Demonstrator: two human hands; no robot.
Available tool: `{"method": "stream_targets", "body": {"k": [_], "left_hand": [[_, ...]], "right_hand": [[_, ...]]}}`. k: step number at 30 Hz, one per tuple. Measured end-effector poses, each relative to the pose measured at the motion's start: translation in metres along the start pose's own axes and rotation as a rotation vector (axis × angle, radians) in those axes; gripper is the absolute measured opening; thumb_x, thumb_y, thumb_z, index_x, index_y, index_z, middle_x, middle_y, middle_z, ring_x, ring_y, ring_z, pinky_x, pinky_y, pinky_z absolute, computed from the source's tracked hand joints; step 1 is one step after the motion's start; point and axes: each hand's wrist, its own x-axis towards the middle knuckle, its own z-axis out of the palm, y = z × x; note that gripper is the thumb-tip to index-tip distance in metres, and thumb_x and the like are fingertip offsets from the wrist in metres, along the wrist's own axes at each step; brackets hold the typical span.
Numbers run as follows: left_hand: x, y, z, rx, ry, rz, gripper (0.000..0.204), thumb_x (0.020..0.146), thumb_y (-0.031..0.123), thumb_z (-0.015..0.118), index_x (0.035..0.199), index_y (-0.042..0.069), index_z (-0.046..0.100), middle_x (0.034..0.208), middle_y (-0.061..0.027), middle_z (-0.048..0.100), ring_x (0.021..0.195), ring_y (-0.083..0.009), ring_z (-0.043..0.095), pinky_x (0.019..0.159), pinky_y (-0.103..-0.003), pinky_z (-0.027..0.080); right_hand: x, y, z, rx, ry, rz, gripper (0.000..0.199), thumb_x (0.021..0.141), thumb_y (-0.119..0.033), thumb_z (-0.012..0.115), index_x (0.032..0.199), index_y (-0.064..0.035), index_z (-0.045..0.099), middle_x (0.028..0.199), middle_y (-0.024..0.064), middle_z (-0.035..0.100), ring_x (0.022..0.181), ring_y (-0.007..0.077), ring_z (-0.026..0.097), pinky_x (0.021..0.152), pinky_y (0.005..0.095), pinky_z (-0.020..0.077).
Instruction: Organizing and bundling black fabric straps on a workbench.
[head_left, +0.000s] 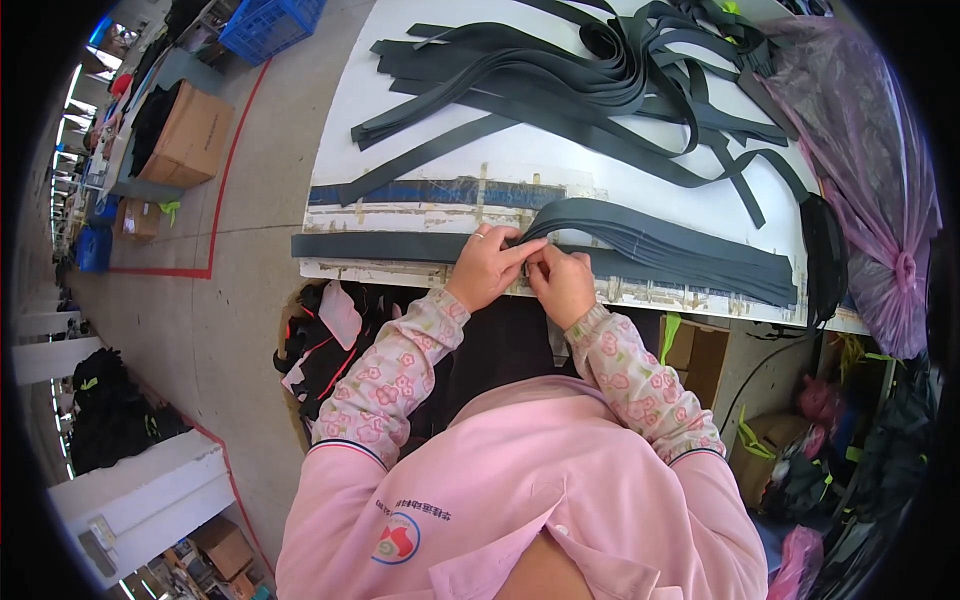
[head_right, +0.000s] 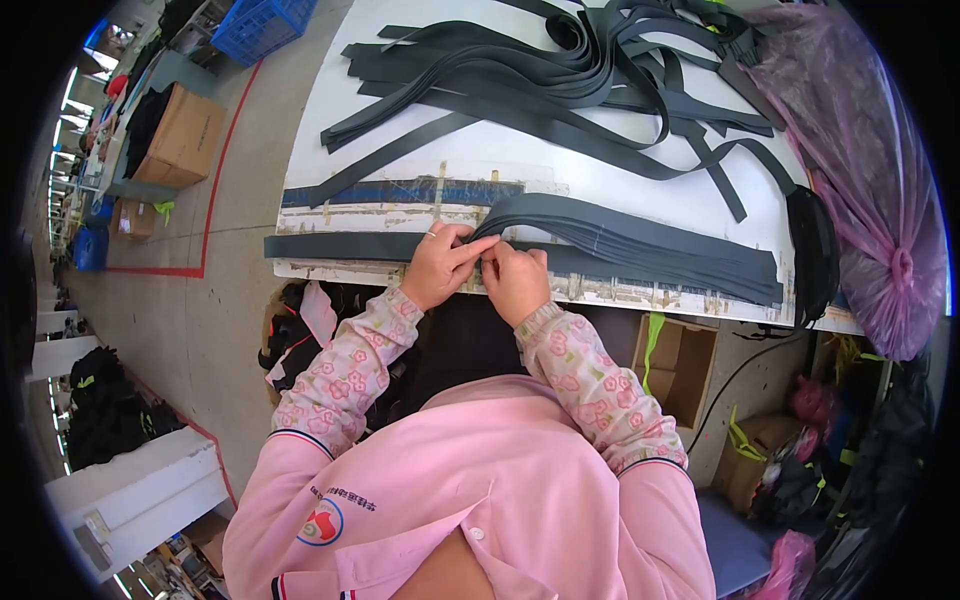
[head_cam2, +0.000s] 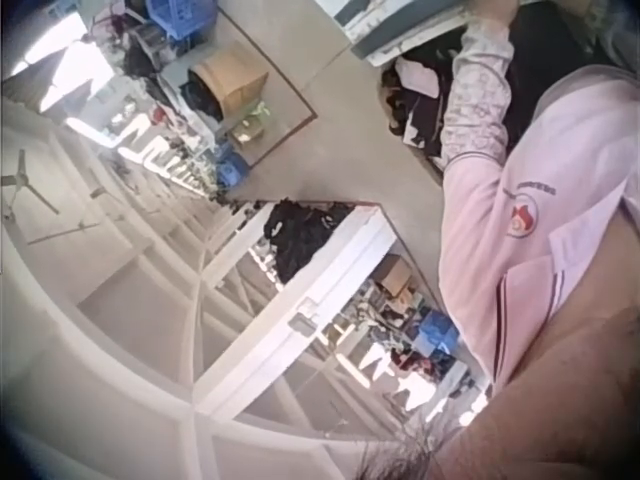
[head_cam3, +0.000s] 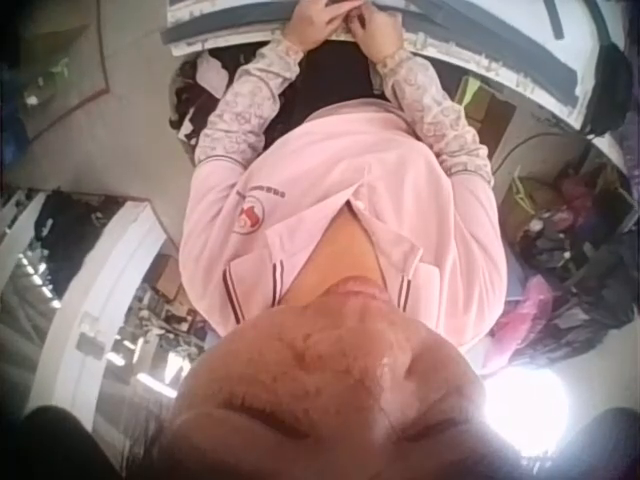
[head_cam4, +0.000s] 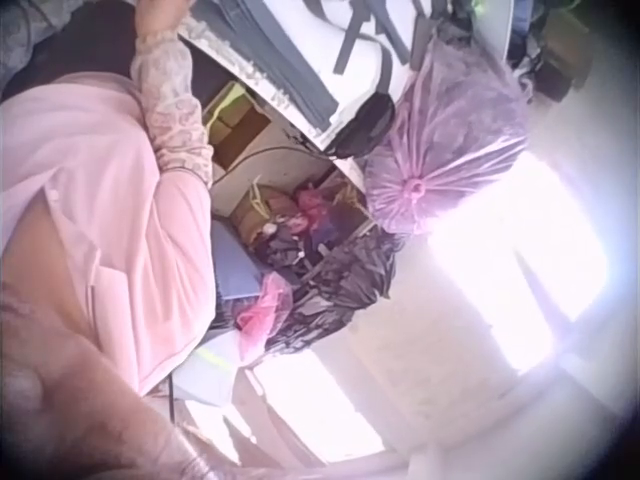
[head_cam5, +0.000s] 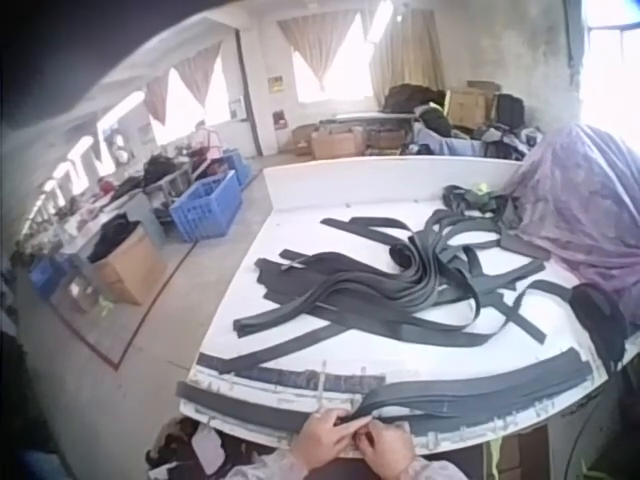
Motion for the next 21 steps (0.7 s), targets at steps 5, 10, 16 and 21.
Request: {"method": "stream_targets", "body": {"k": [5,10,16,21], "left_hand": [[-0.001,0.001,0.002,0.023,-0.003,-0.027,0.049,0.077,0.008,0.066,0.123,0.025,0.068,0.099,-0.01,0.059,0.088,-0.0289,0.055,0.079,-0.039,0.047],[0.001,0.005,-0.003,0.002,-0.013,-0.022,0.047,0.079,0.008,0.066,0.123,0.024,0.069,0.099,-0.0097,0.059,0.085,-0.0276,0.054,0.078,-0.038,0.048],[0.002,0.005,-0.007,-0.001,-0.094,-0.021,0.046,0.078,0.012,0.071,0.123,0.023,0.068,0.106,-0.0093,0.057,0.083,-0.025,0.053,0.077,-0.036,0.048],[0.002,0.003,-0.007,0.008,-0.108,-0.018,0.049,0.076,0.013,0.075,0.124,0.023,0.068,0.106,-0.0091,0.057,0.085,-0.0256,0.053,0.079,-0.038,0.048]], "right_hand": [[-0.004,0.006,-0.027,0.268,-0.176,0.21,0.011,0.083,-0.009,0.064,0.09,-0.0028,0.068,0.076,0.0136,0.07,0.068,0.0273,0.068,0.069,0.0379,0.0521],[-0.023,0.073,-0.094,0.3,-0.029,0.299,0.008,0.086,-0.005,0.064,0.091,0.0016,0.066,0.07,0.0083,0.067,0.062,0.0123,0.062,0.06,0.0275,0.0501],[-0.046,0.112,-0.149,0.203,0.053,0.32,0.008,0.087,-0.006,0.064,0.091,0.0009,0.065,0.071,0.0081,0.066,0.062,0.0117,0.061,0.06,0.0273,0.0497],[-0.042,0.096,-0.148,0.039,0.027,0.233,0.006,0.083,-0.005,0.064,0.087,-0.0006,0.065,0.068,0.0134,0.065,0.061,0.0243,0.065,0.059,0.0332,0.0501]]}}
